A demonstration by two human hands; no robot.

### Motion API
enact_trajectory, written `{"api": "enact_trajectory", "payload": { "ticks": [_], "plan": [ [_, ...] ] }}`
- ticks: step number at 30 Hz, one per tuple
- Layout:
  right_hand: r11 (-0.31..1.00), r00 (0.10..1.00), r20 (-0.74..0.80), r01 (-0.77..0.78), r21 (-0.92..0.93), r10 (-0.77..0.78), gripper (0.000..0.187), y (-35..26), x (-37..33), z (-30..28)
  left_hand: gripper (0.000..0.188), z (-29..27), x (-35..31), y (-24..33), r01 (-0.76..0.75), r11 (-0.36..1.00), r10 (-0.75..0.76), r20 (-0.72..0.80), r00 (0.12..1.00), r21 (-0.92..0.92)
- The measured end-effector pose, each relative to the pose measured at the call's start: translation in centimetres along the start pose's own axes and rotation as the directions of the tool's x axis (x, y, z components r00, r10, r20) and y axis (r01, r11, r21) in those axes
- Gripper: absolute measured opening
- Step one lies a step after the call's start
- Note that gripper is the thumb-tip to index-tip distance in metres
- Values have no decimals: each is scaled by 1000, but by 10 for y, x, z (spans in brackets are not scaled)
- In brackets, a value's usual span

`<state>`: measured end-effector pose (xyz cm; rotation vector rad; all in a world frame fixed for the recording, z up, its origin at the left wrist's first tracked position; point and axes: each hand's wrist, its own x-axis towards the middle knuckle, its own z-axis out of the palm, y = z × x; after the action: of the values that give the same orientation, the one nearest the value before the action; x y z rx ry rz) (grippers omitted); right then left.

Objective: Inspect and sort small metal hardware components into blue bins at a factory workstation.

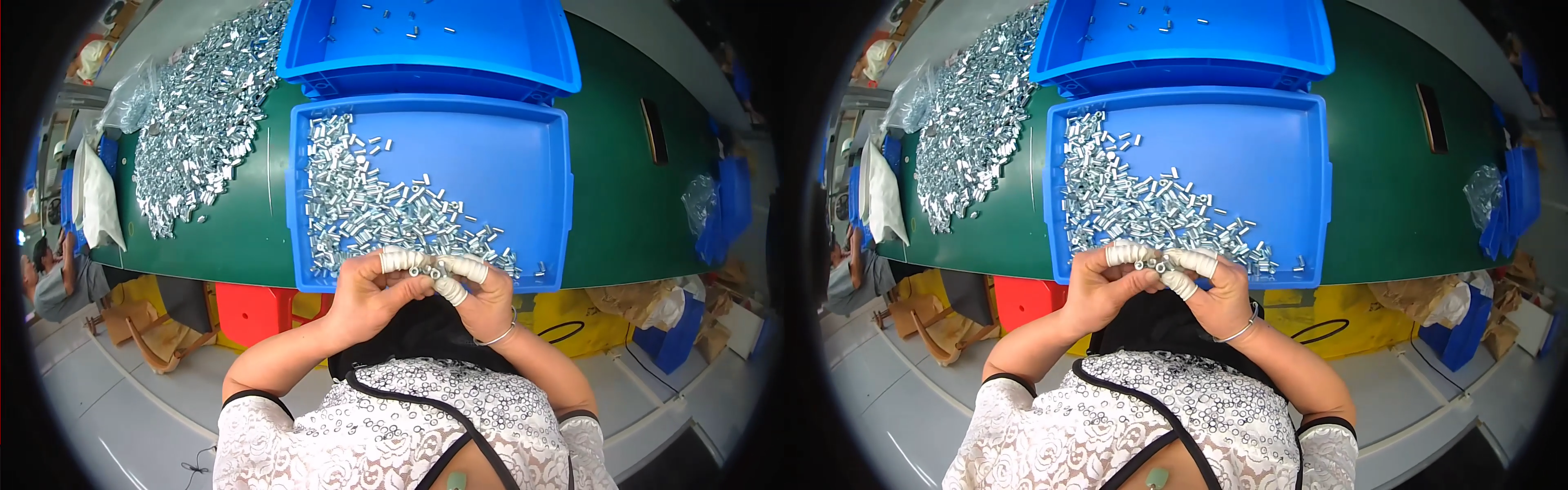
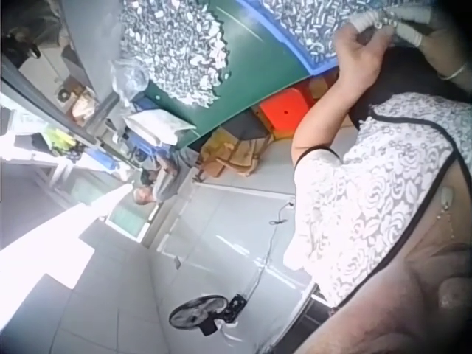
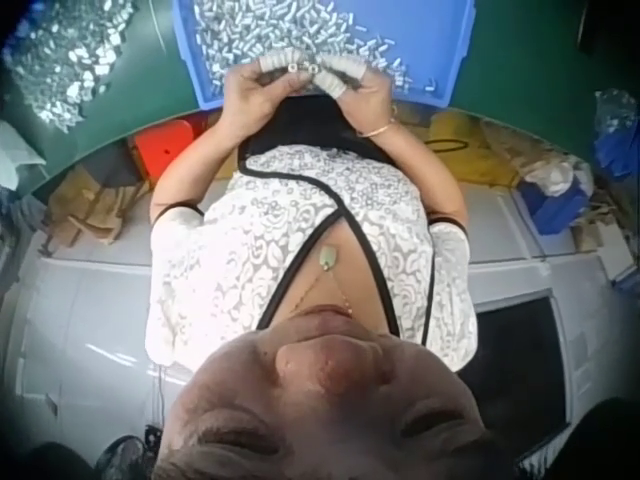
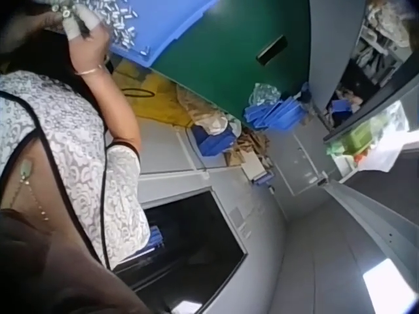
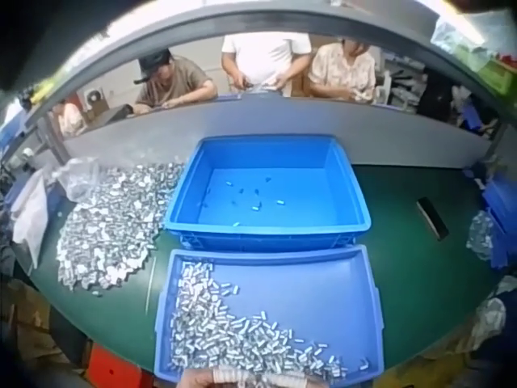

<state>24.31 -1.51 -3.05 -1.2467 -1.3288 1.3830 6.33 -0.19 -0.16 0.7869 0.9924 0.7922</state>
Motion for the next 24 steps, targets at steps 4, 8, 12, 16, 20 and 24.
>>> {"api": "enact_trajectory", "payload": {
  "ticks": [4,8,12,16,20,24],
  "plan": [
    [986,987,-88,-139,-86,132,22,0,18,50,21,-50,10,2,191,978,-187,53,981,-88],
    [788,980,123,-47,-614,154,20,-25,47,76,25,-90,25,10,422,809,-379,186,907,-409],
    [898,983,-40,-179,-401,179,20,-37,71,99,25,-129,55,24,488,813,-459,167,873,-317],
    [942,942,-258,-270,-199,215,21,-10,97,87,28,-140,141,117,63,989,-82,137,987,135],
    [873,975,-201,-182,-452,99,19,14,128,84,31,-131,199,165,-172,829,226,-37,973,533],
    [822,973,-219,-183,-539,73,17,29,160,83,20,-138,191,143,-465,378,599,172,782,801]
  ]
}}
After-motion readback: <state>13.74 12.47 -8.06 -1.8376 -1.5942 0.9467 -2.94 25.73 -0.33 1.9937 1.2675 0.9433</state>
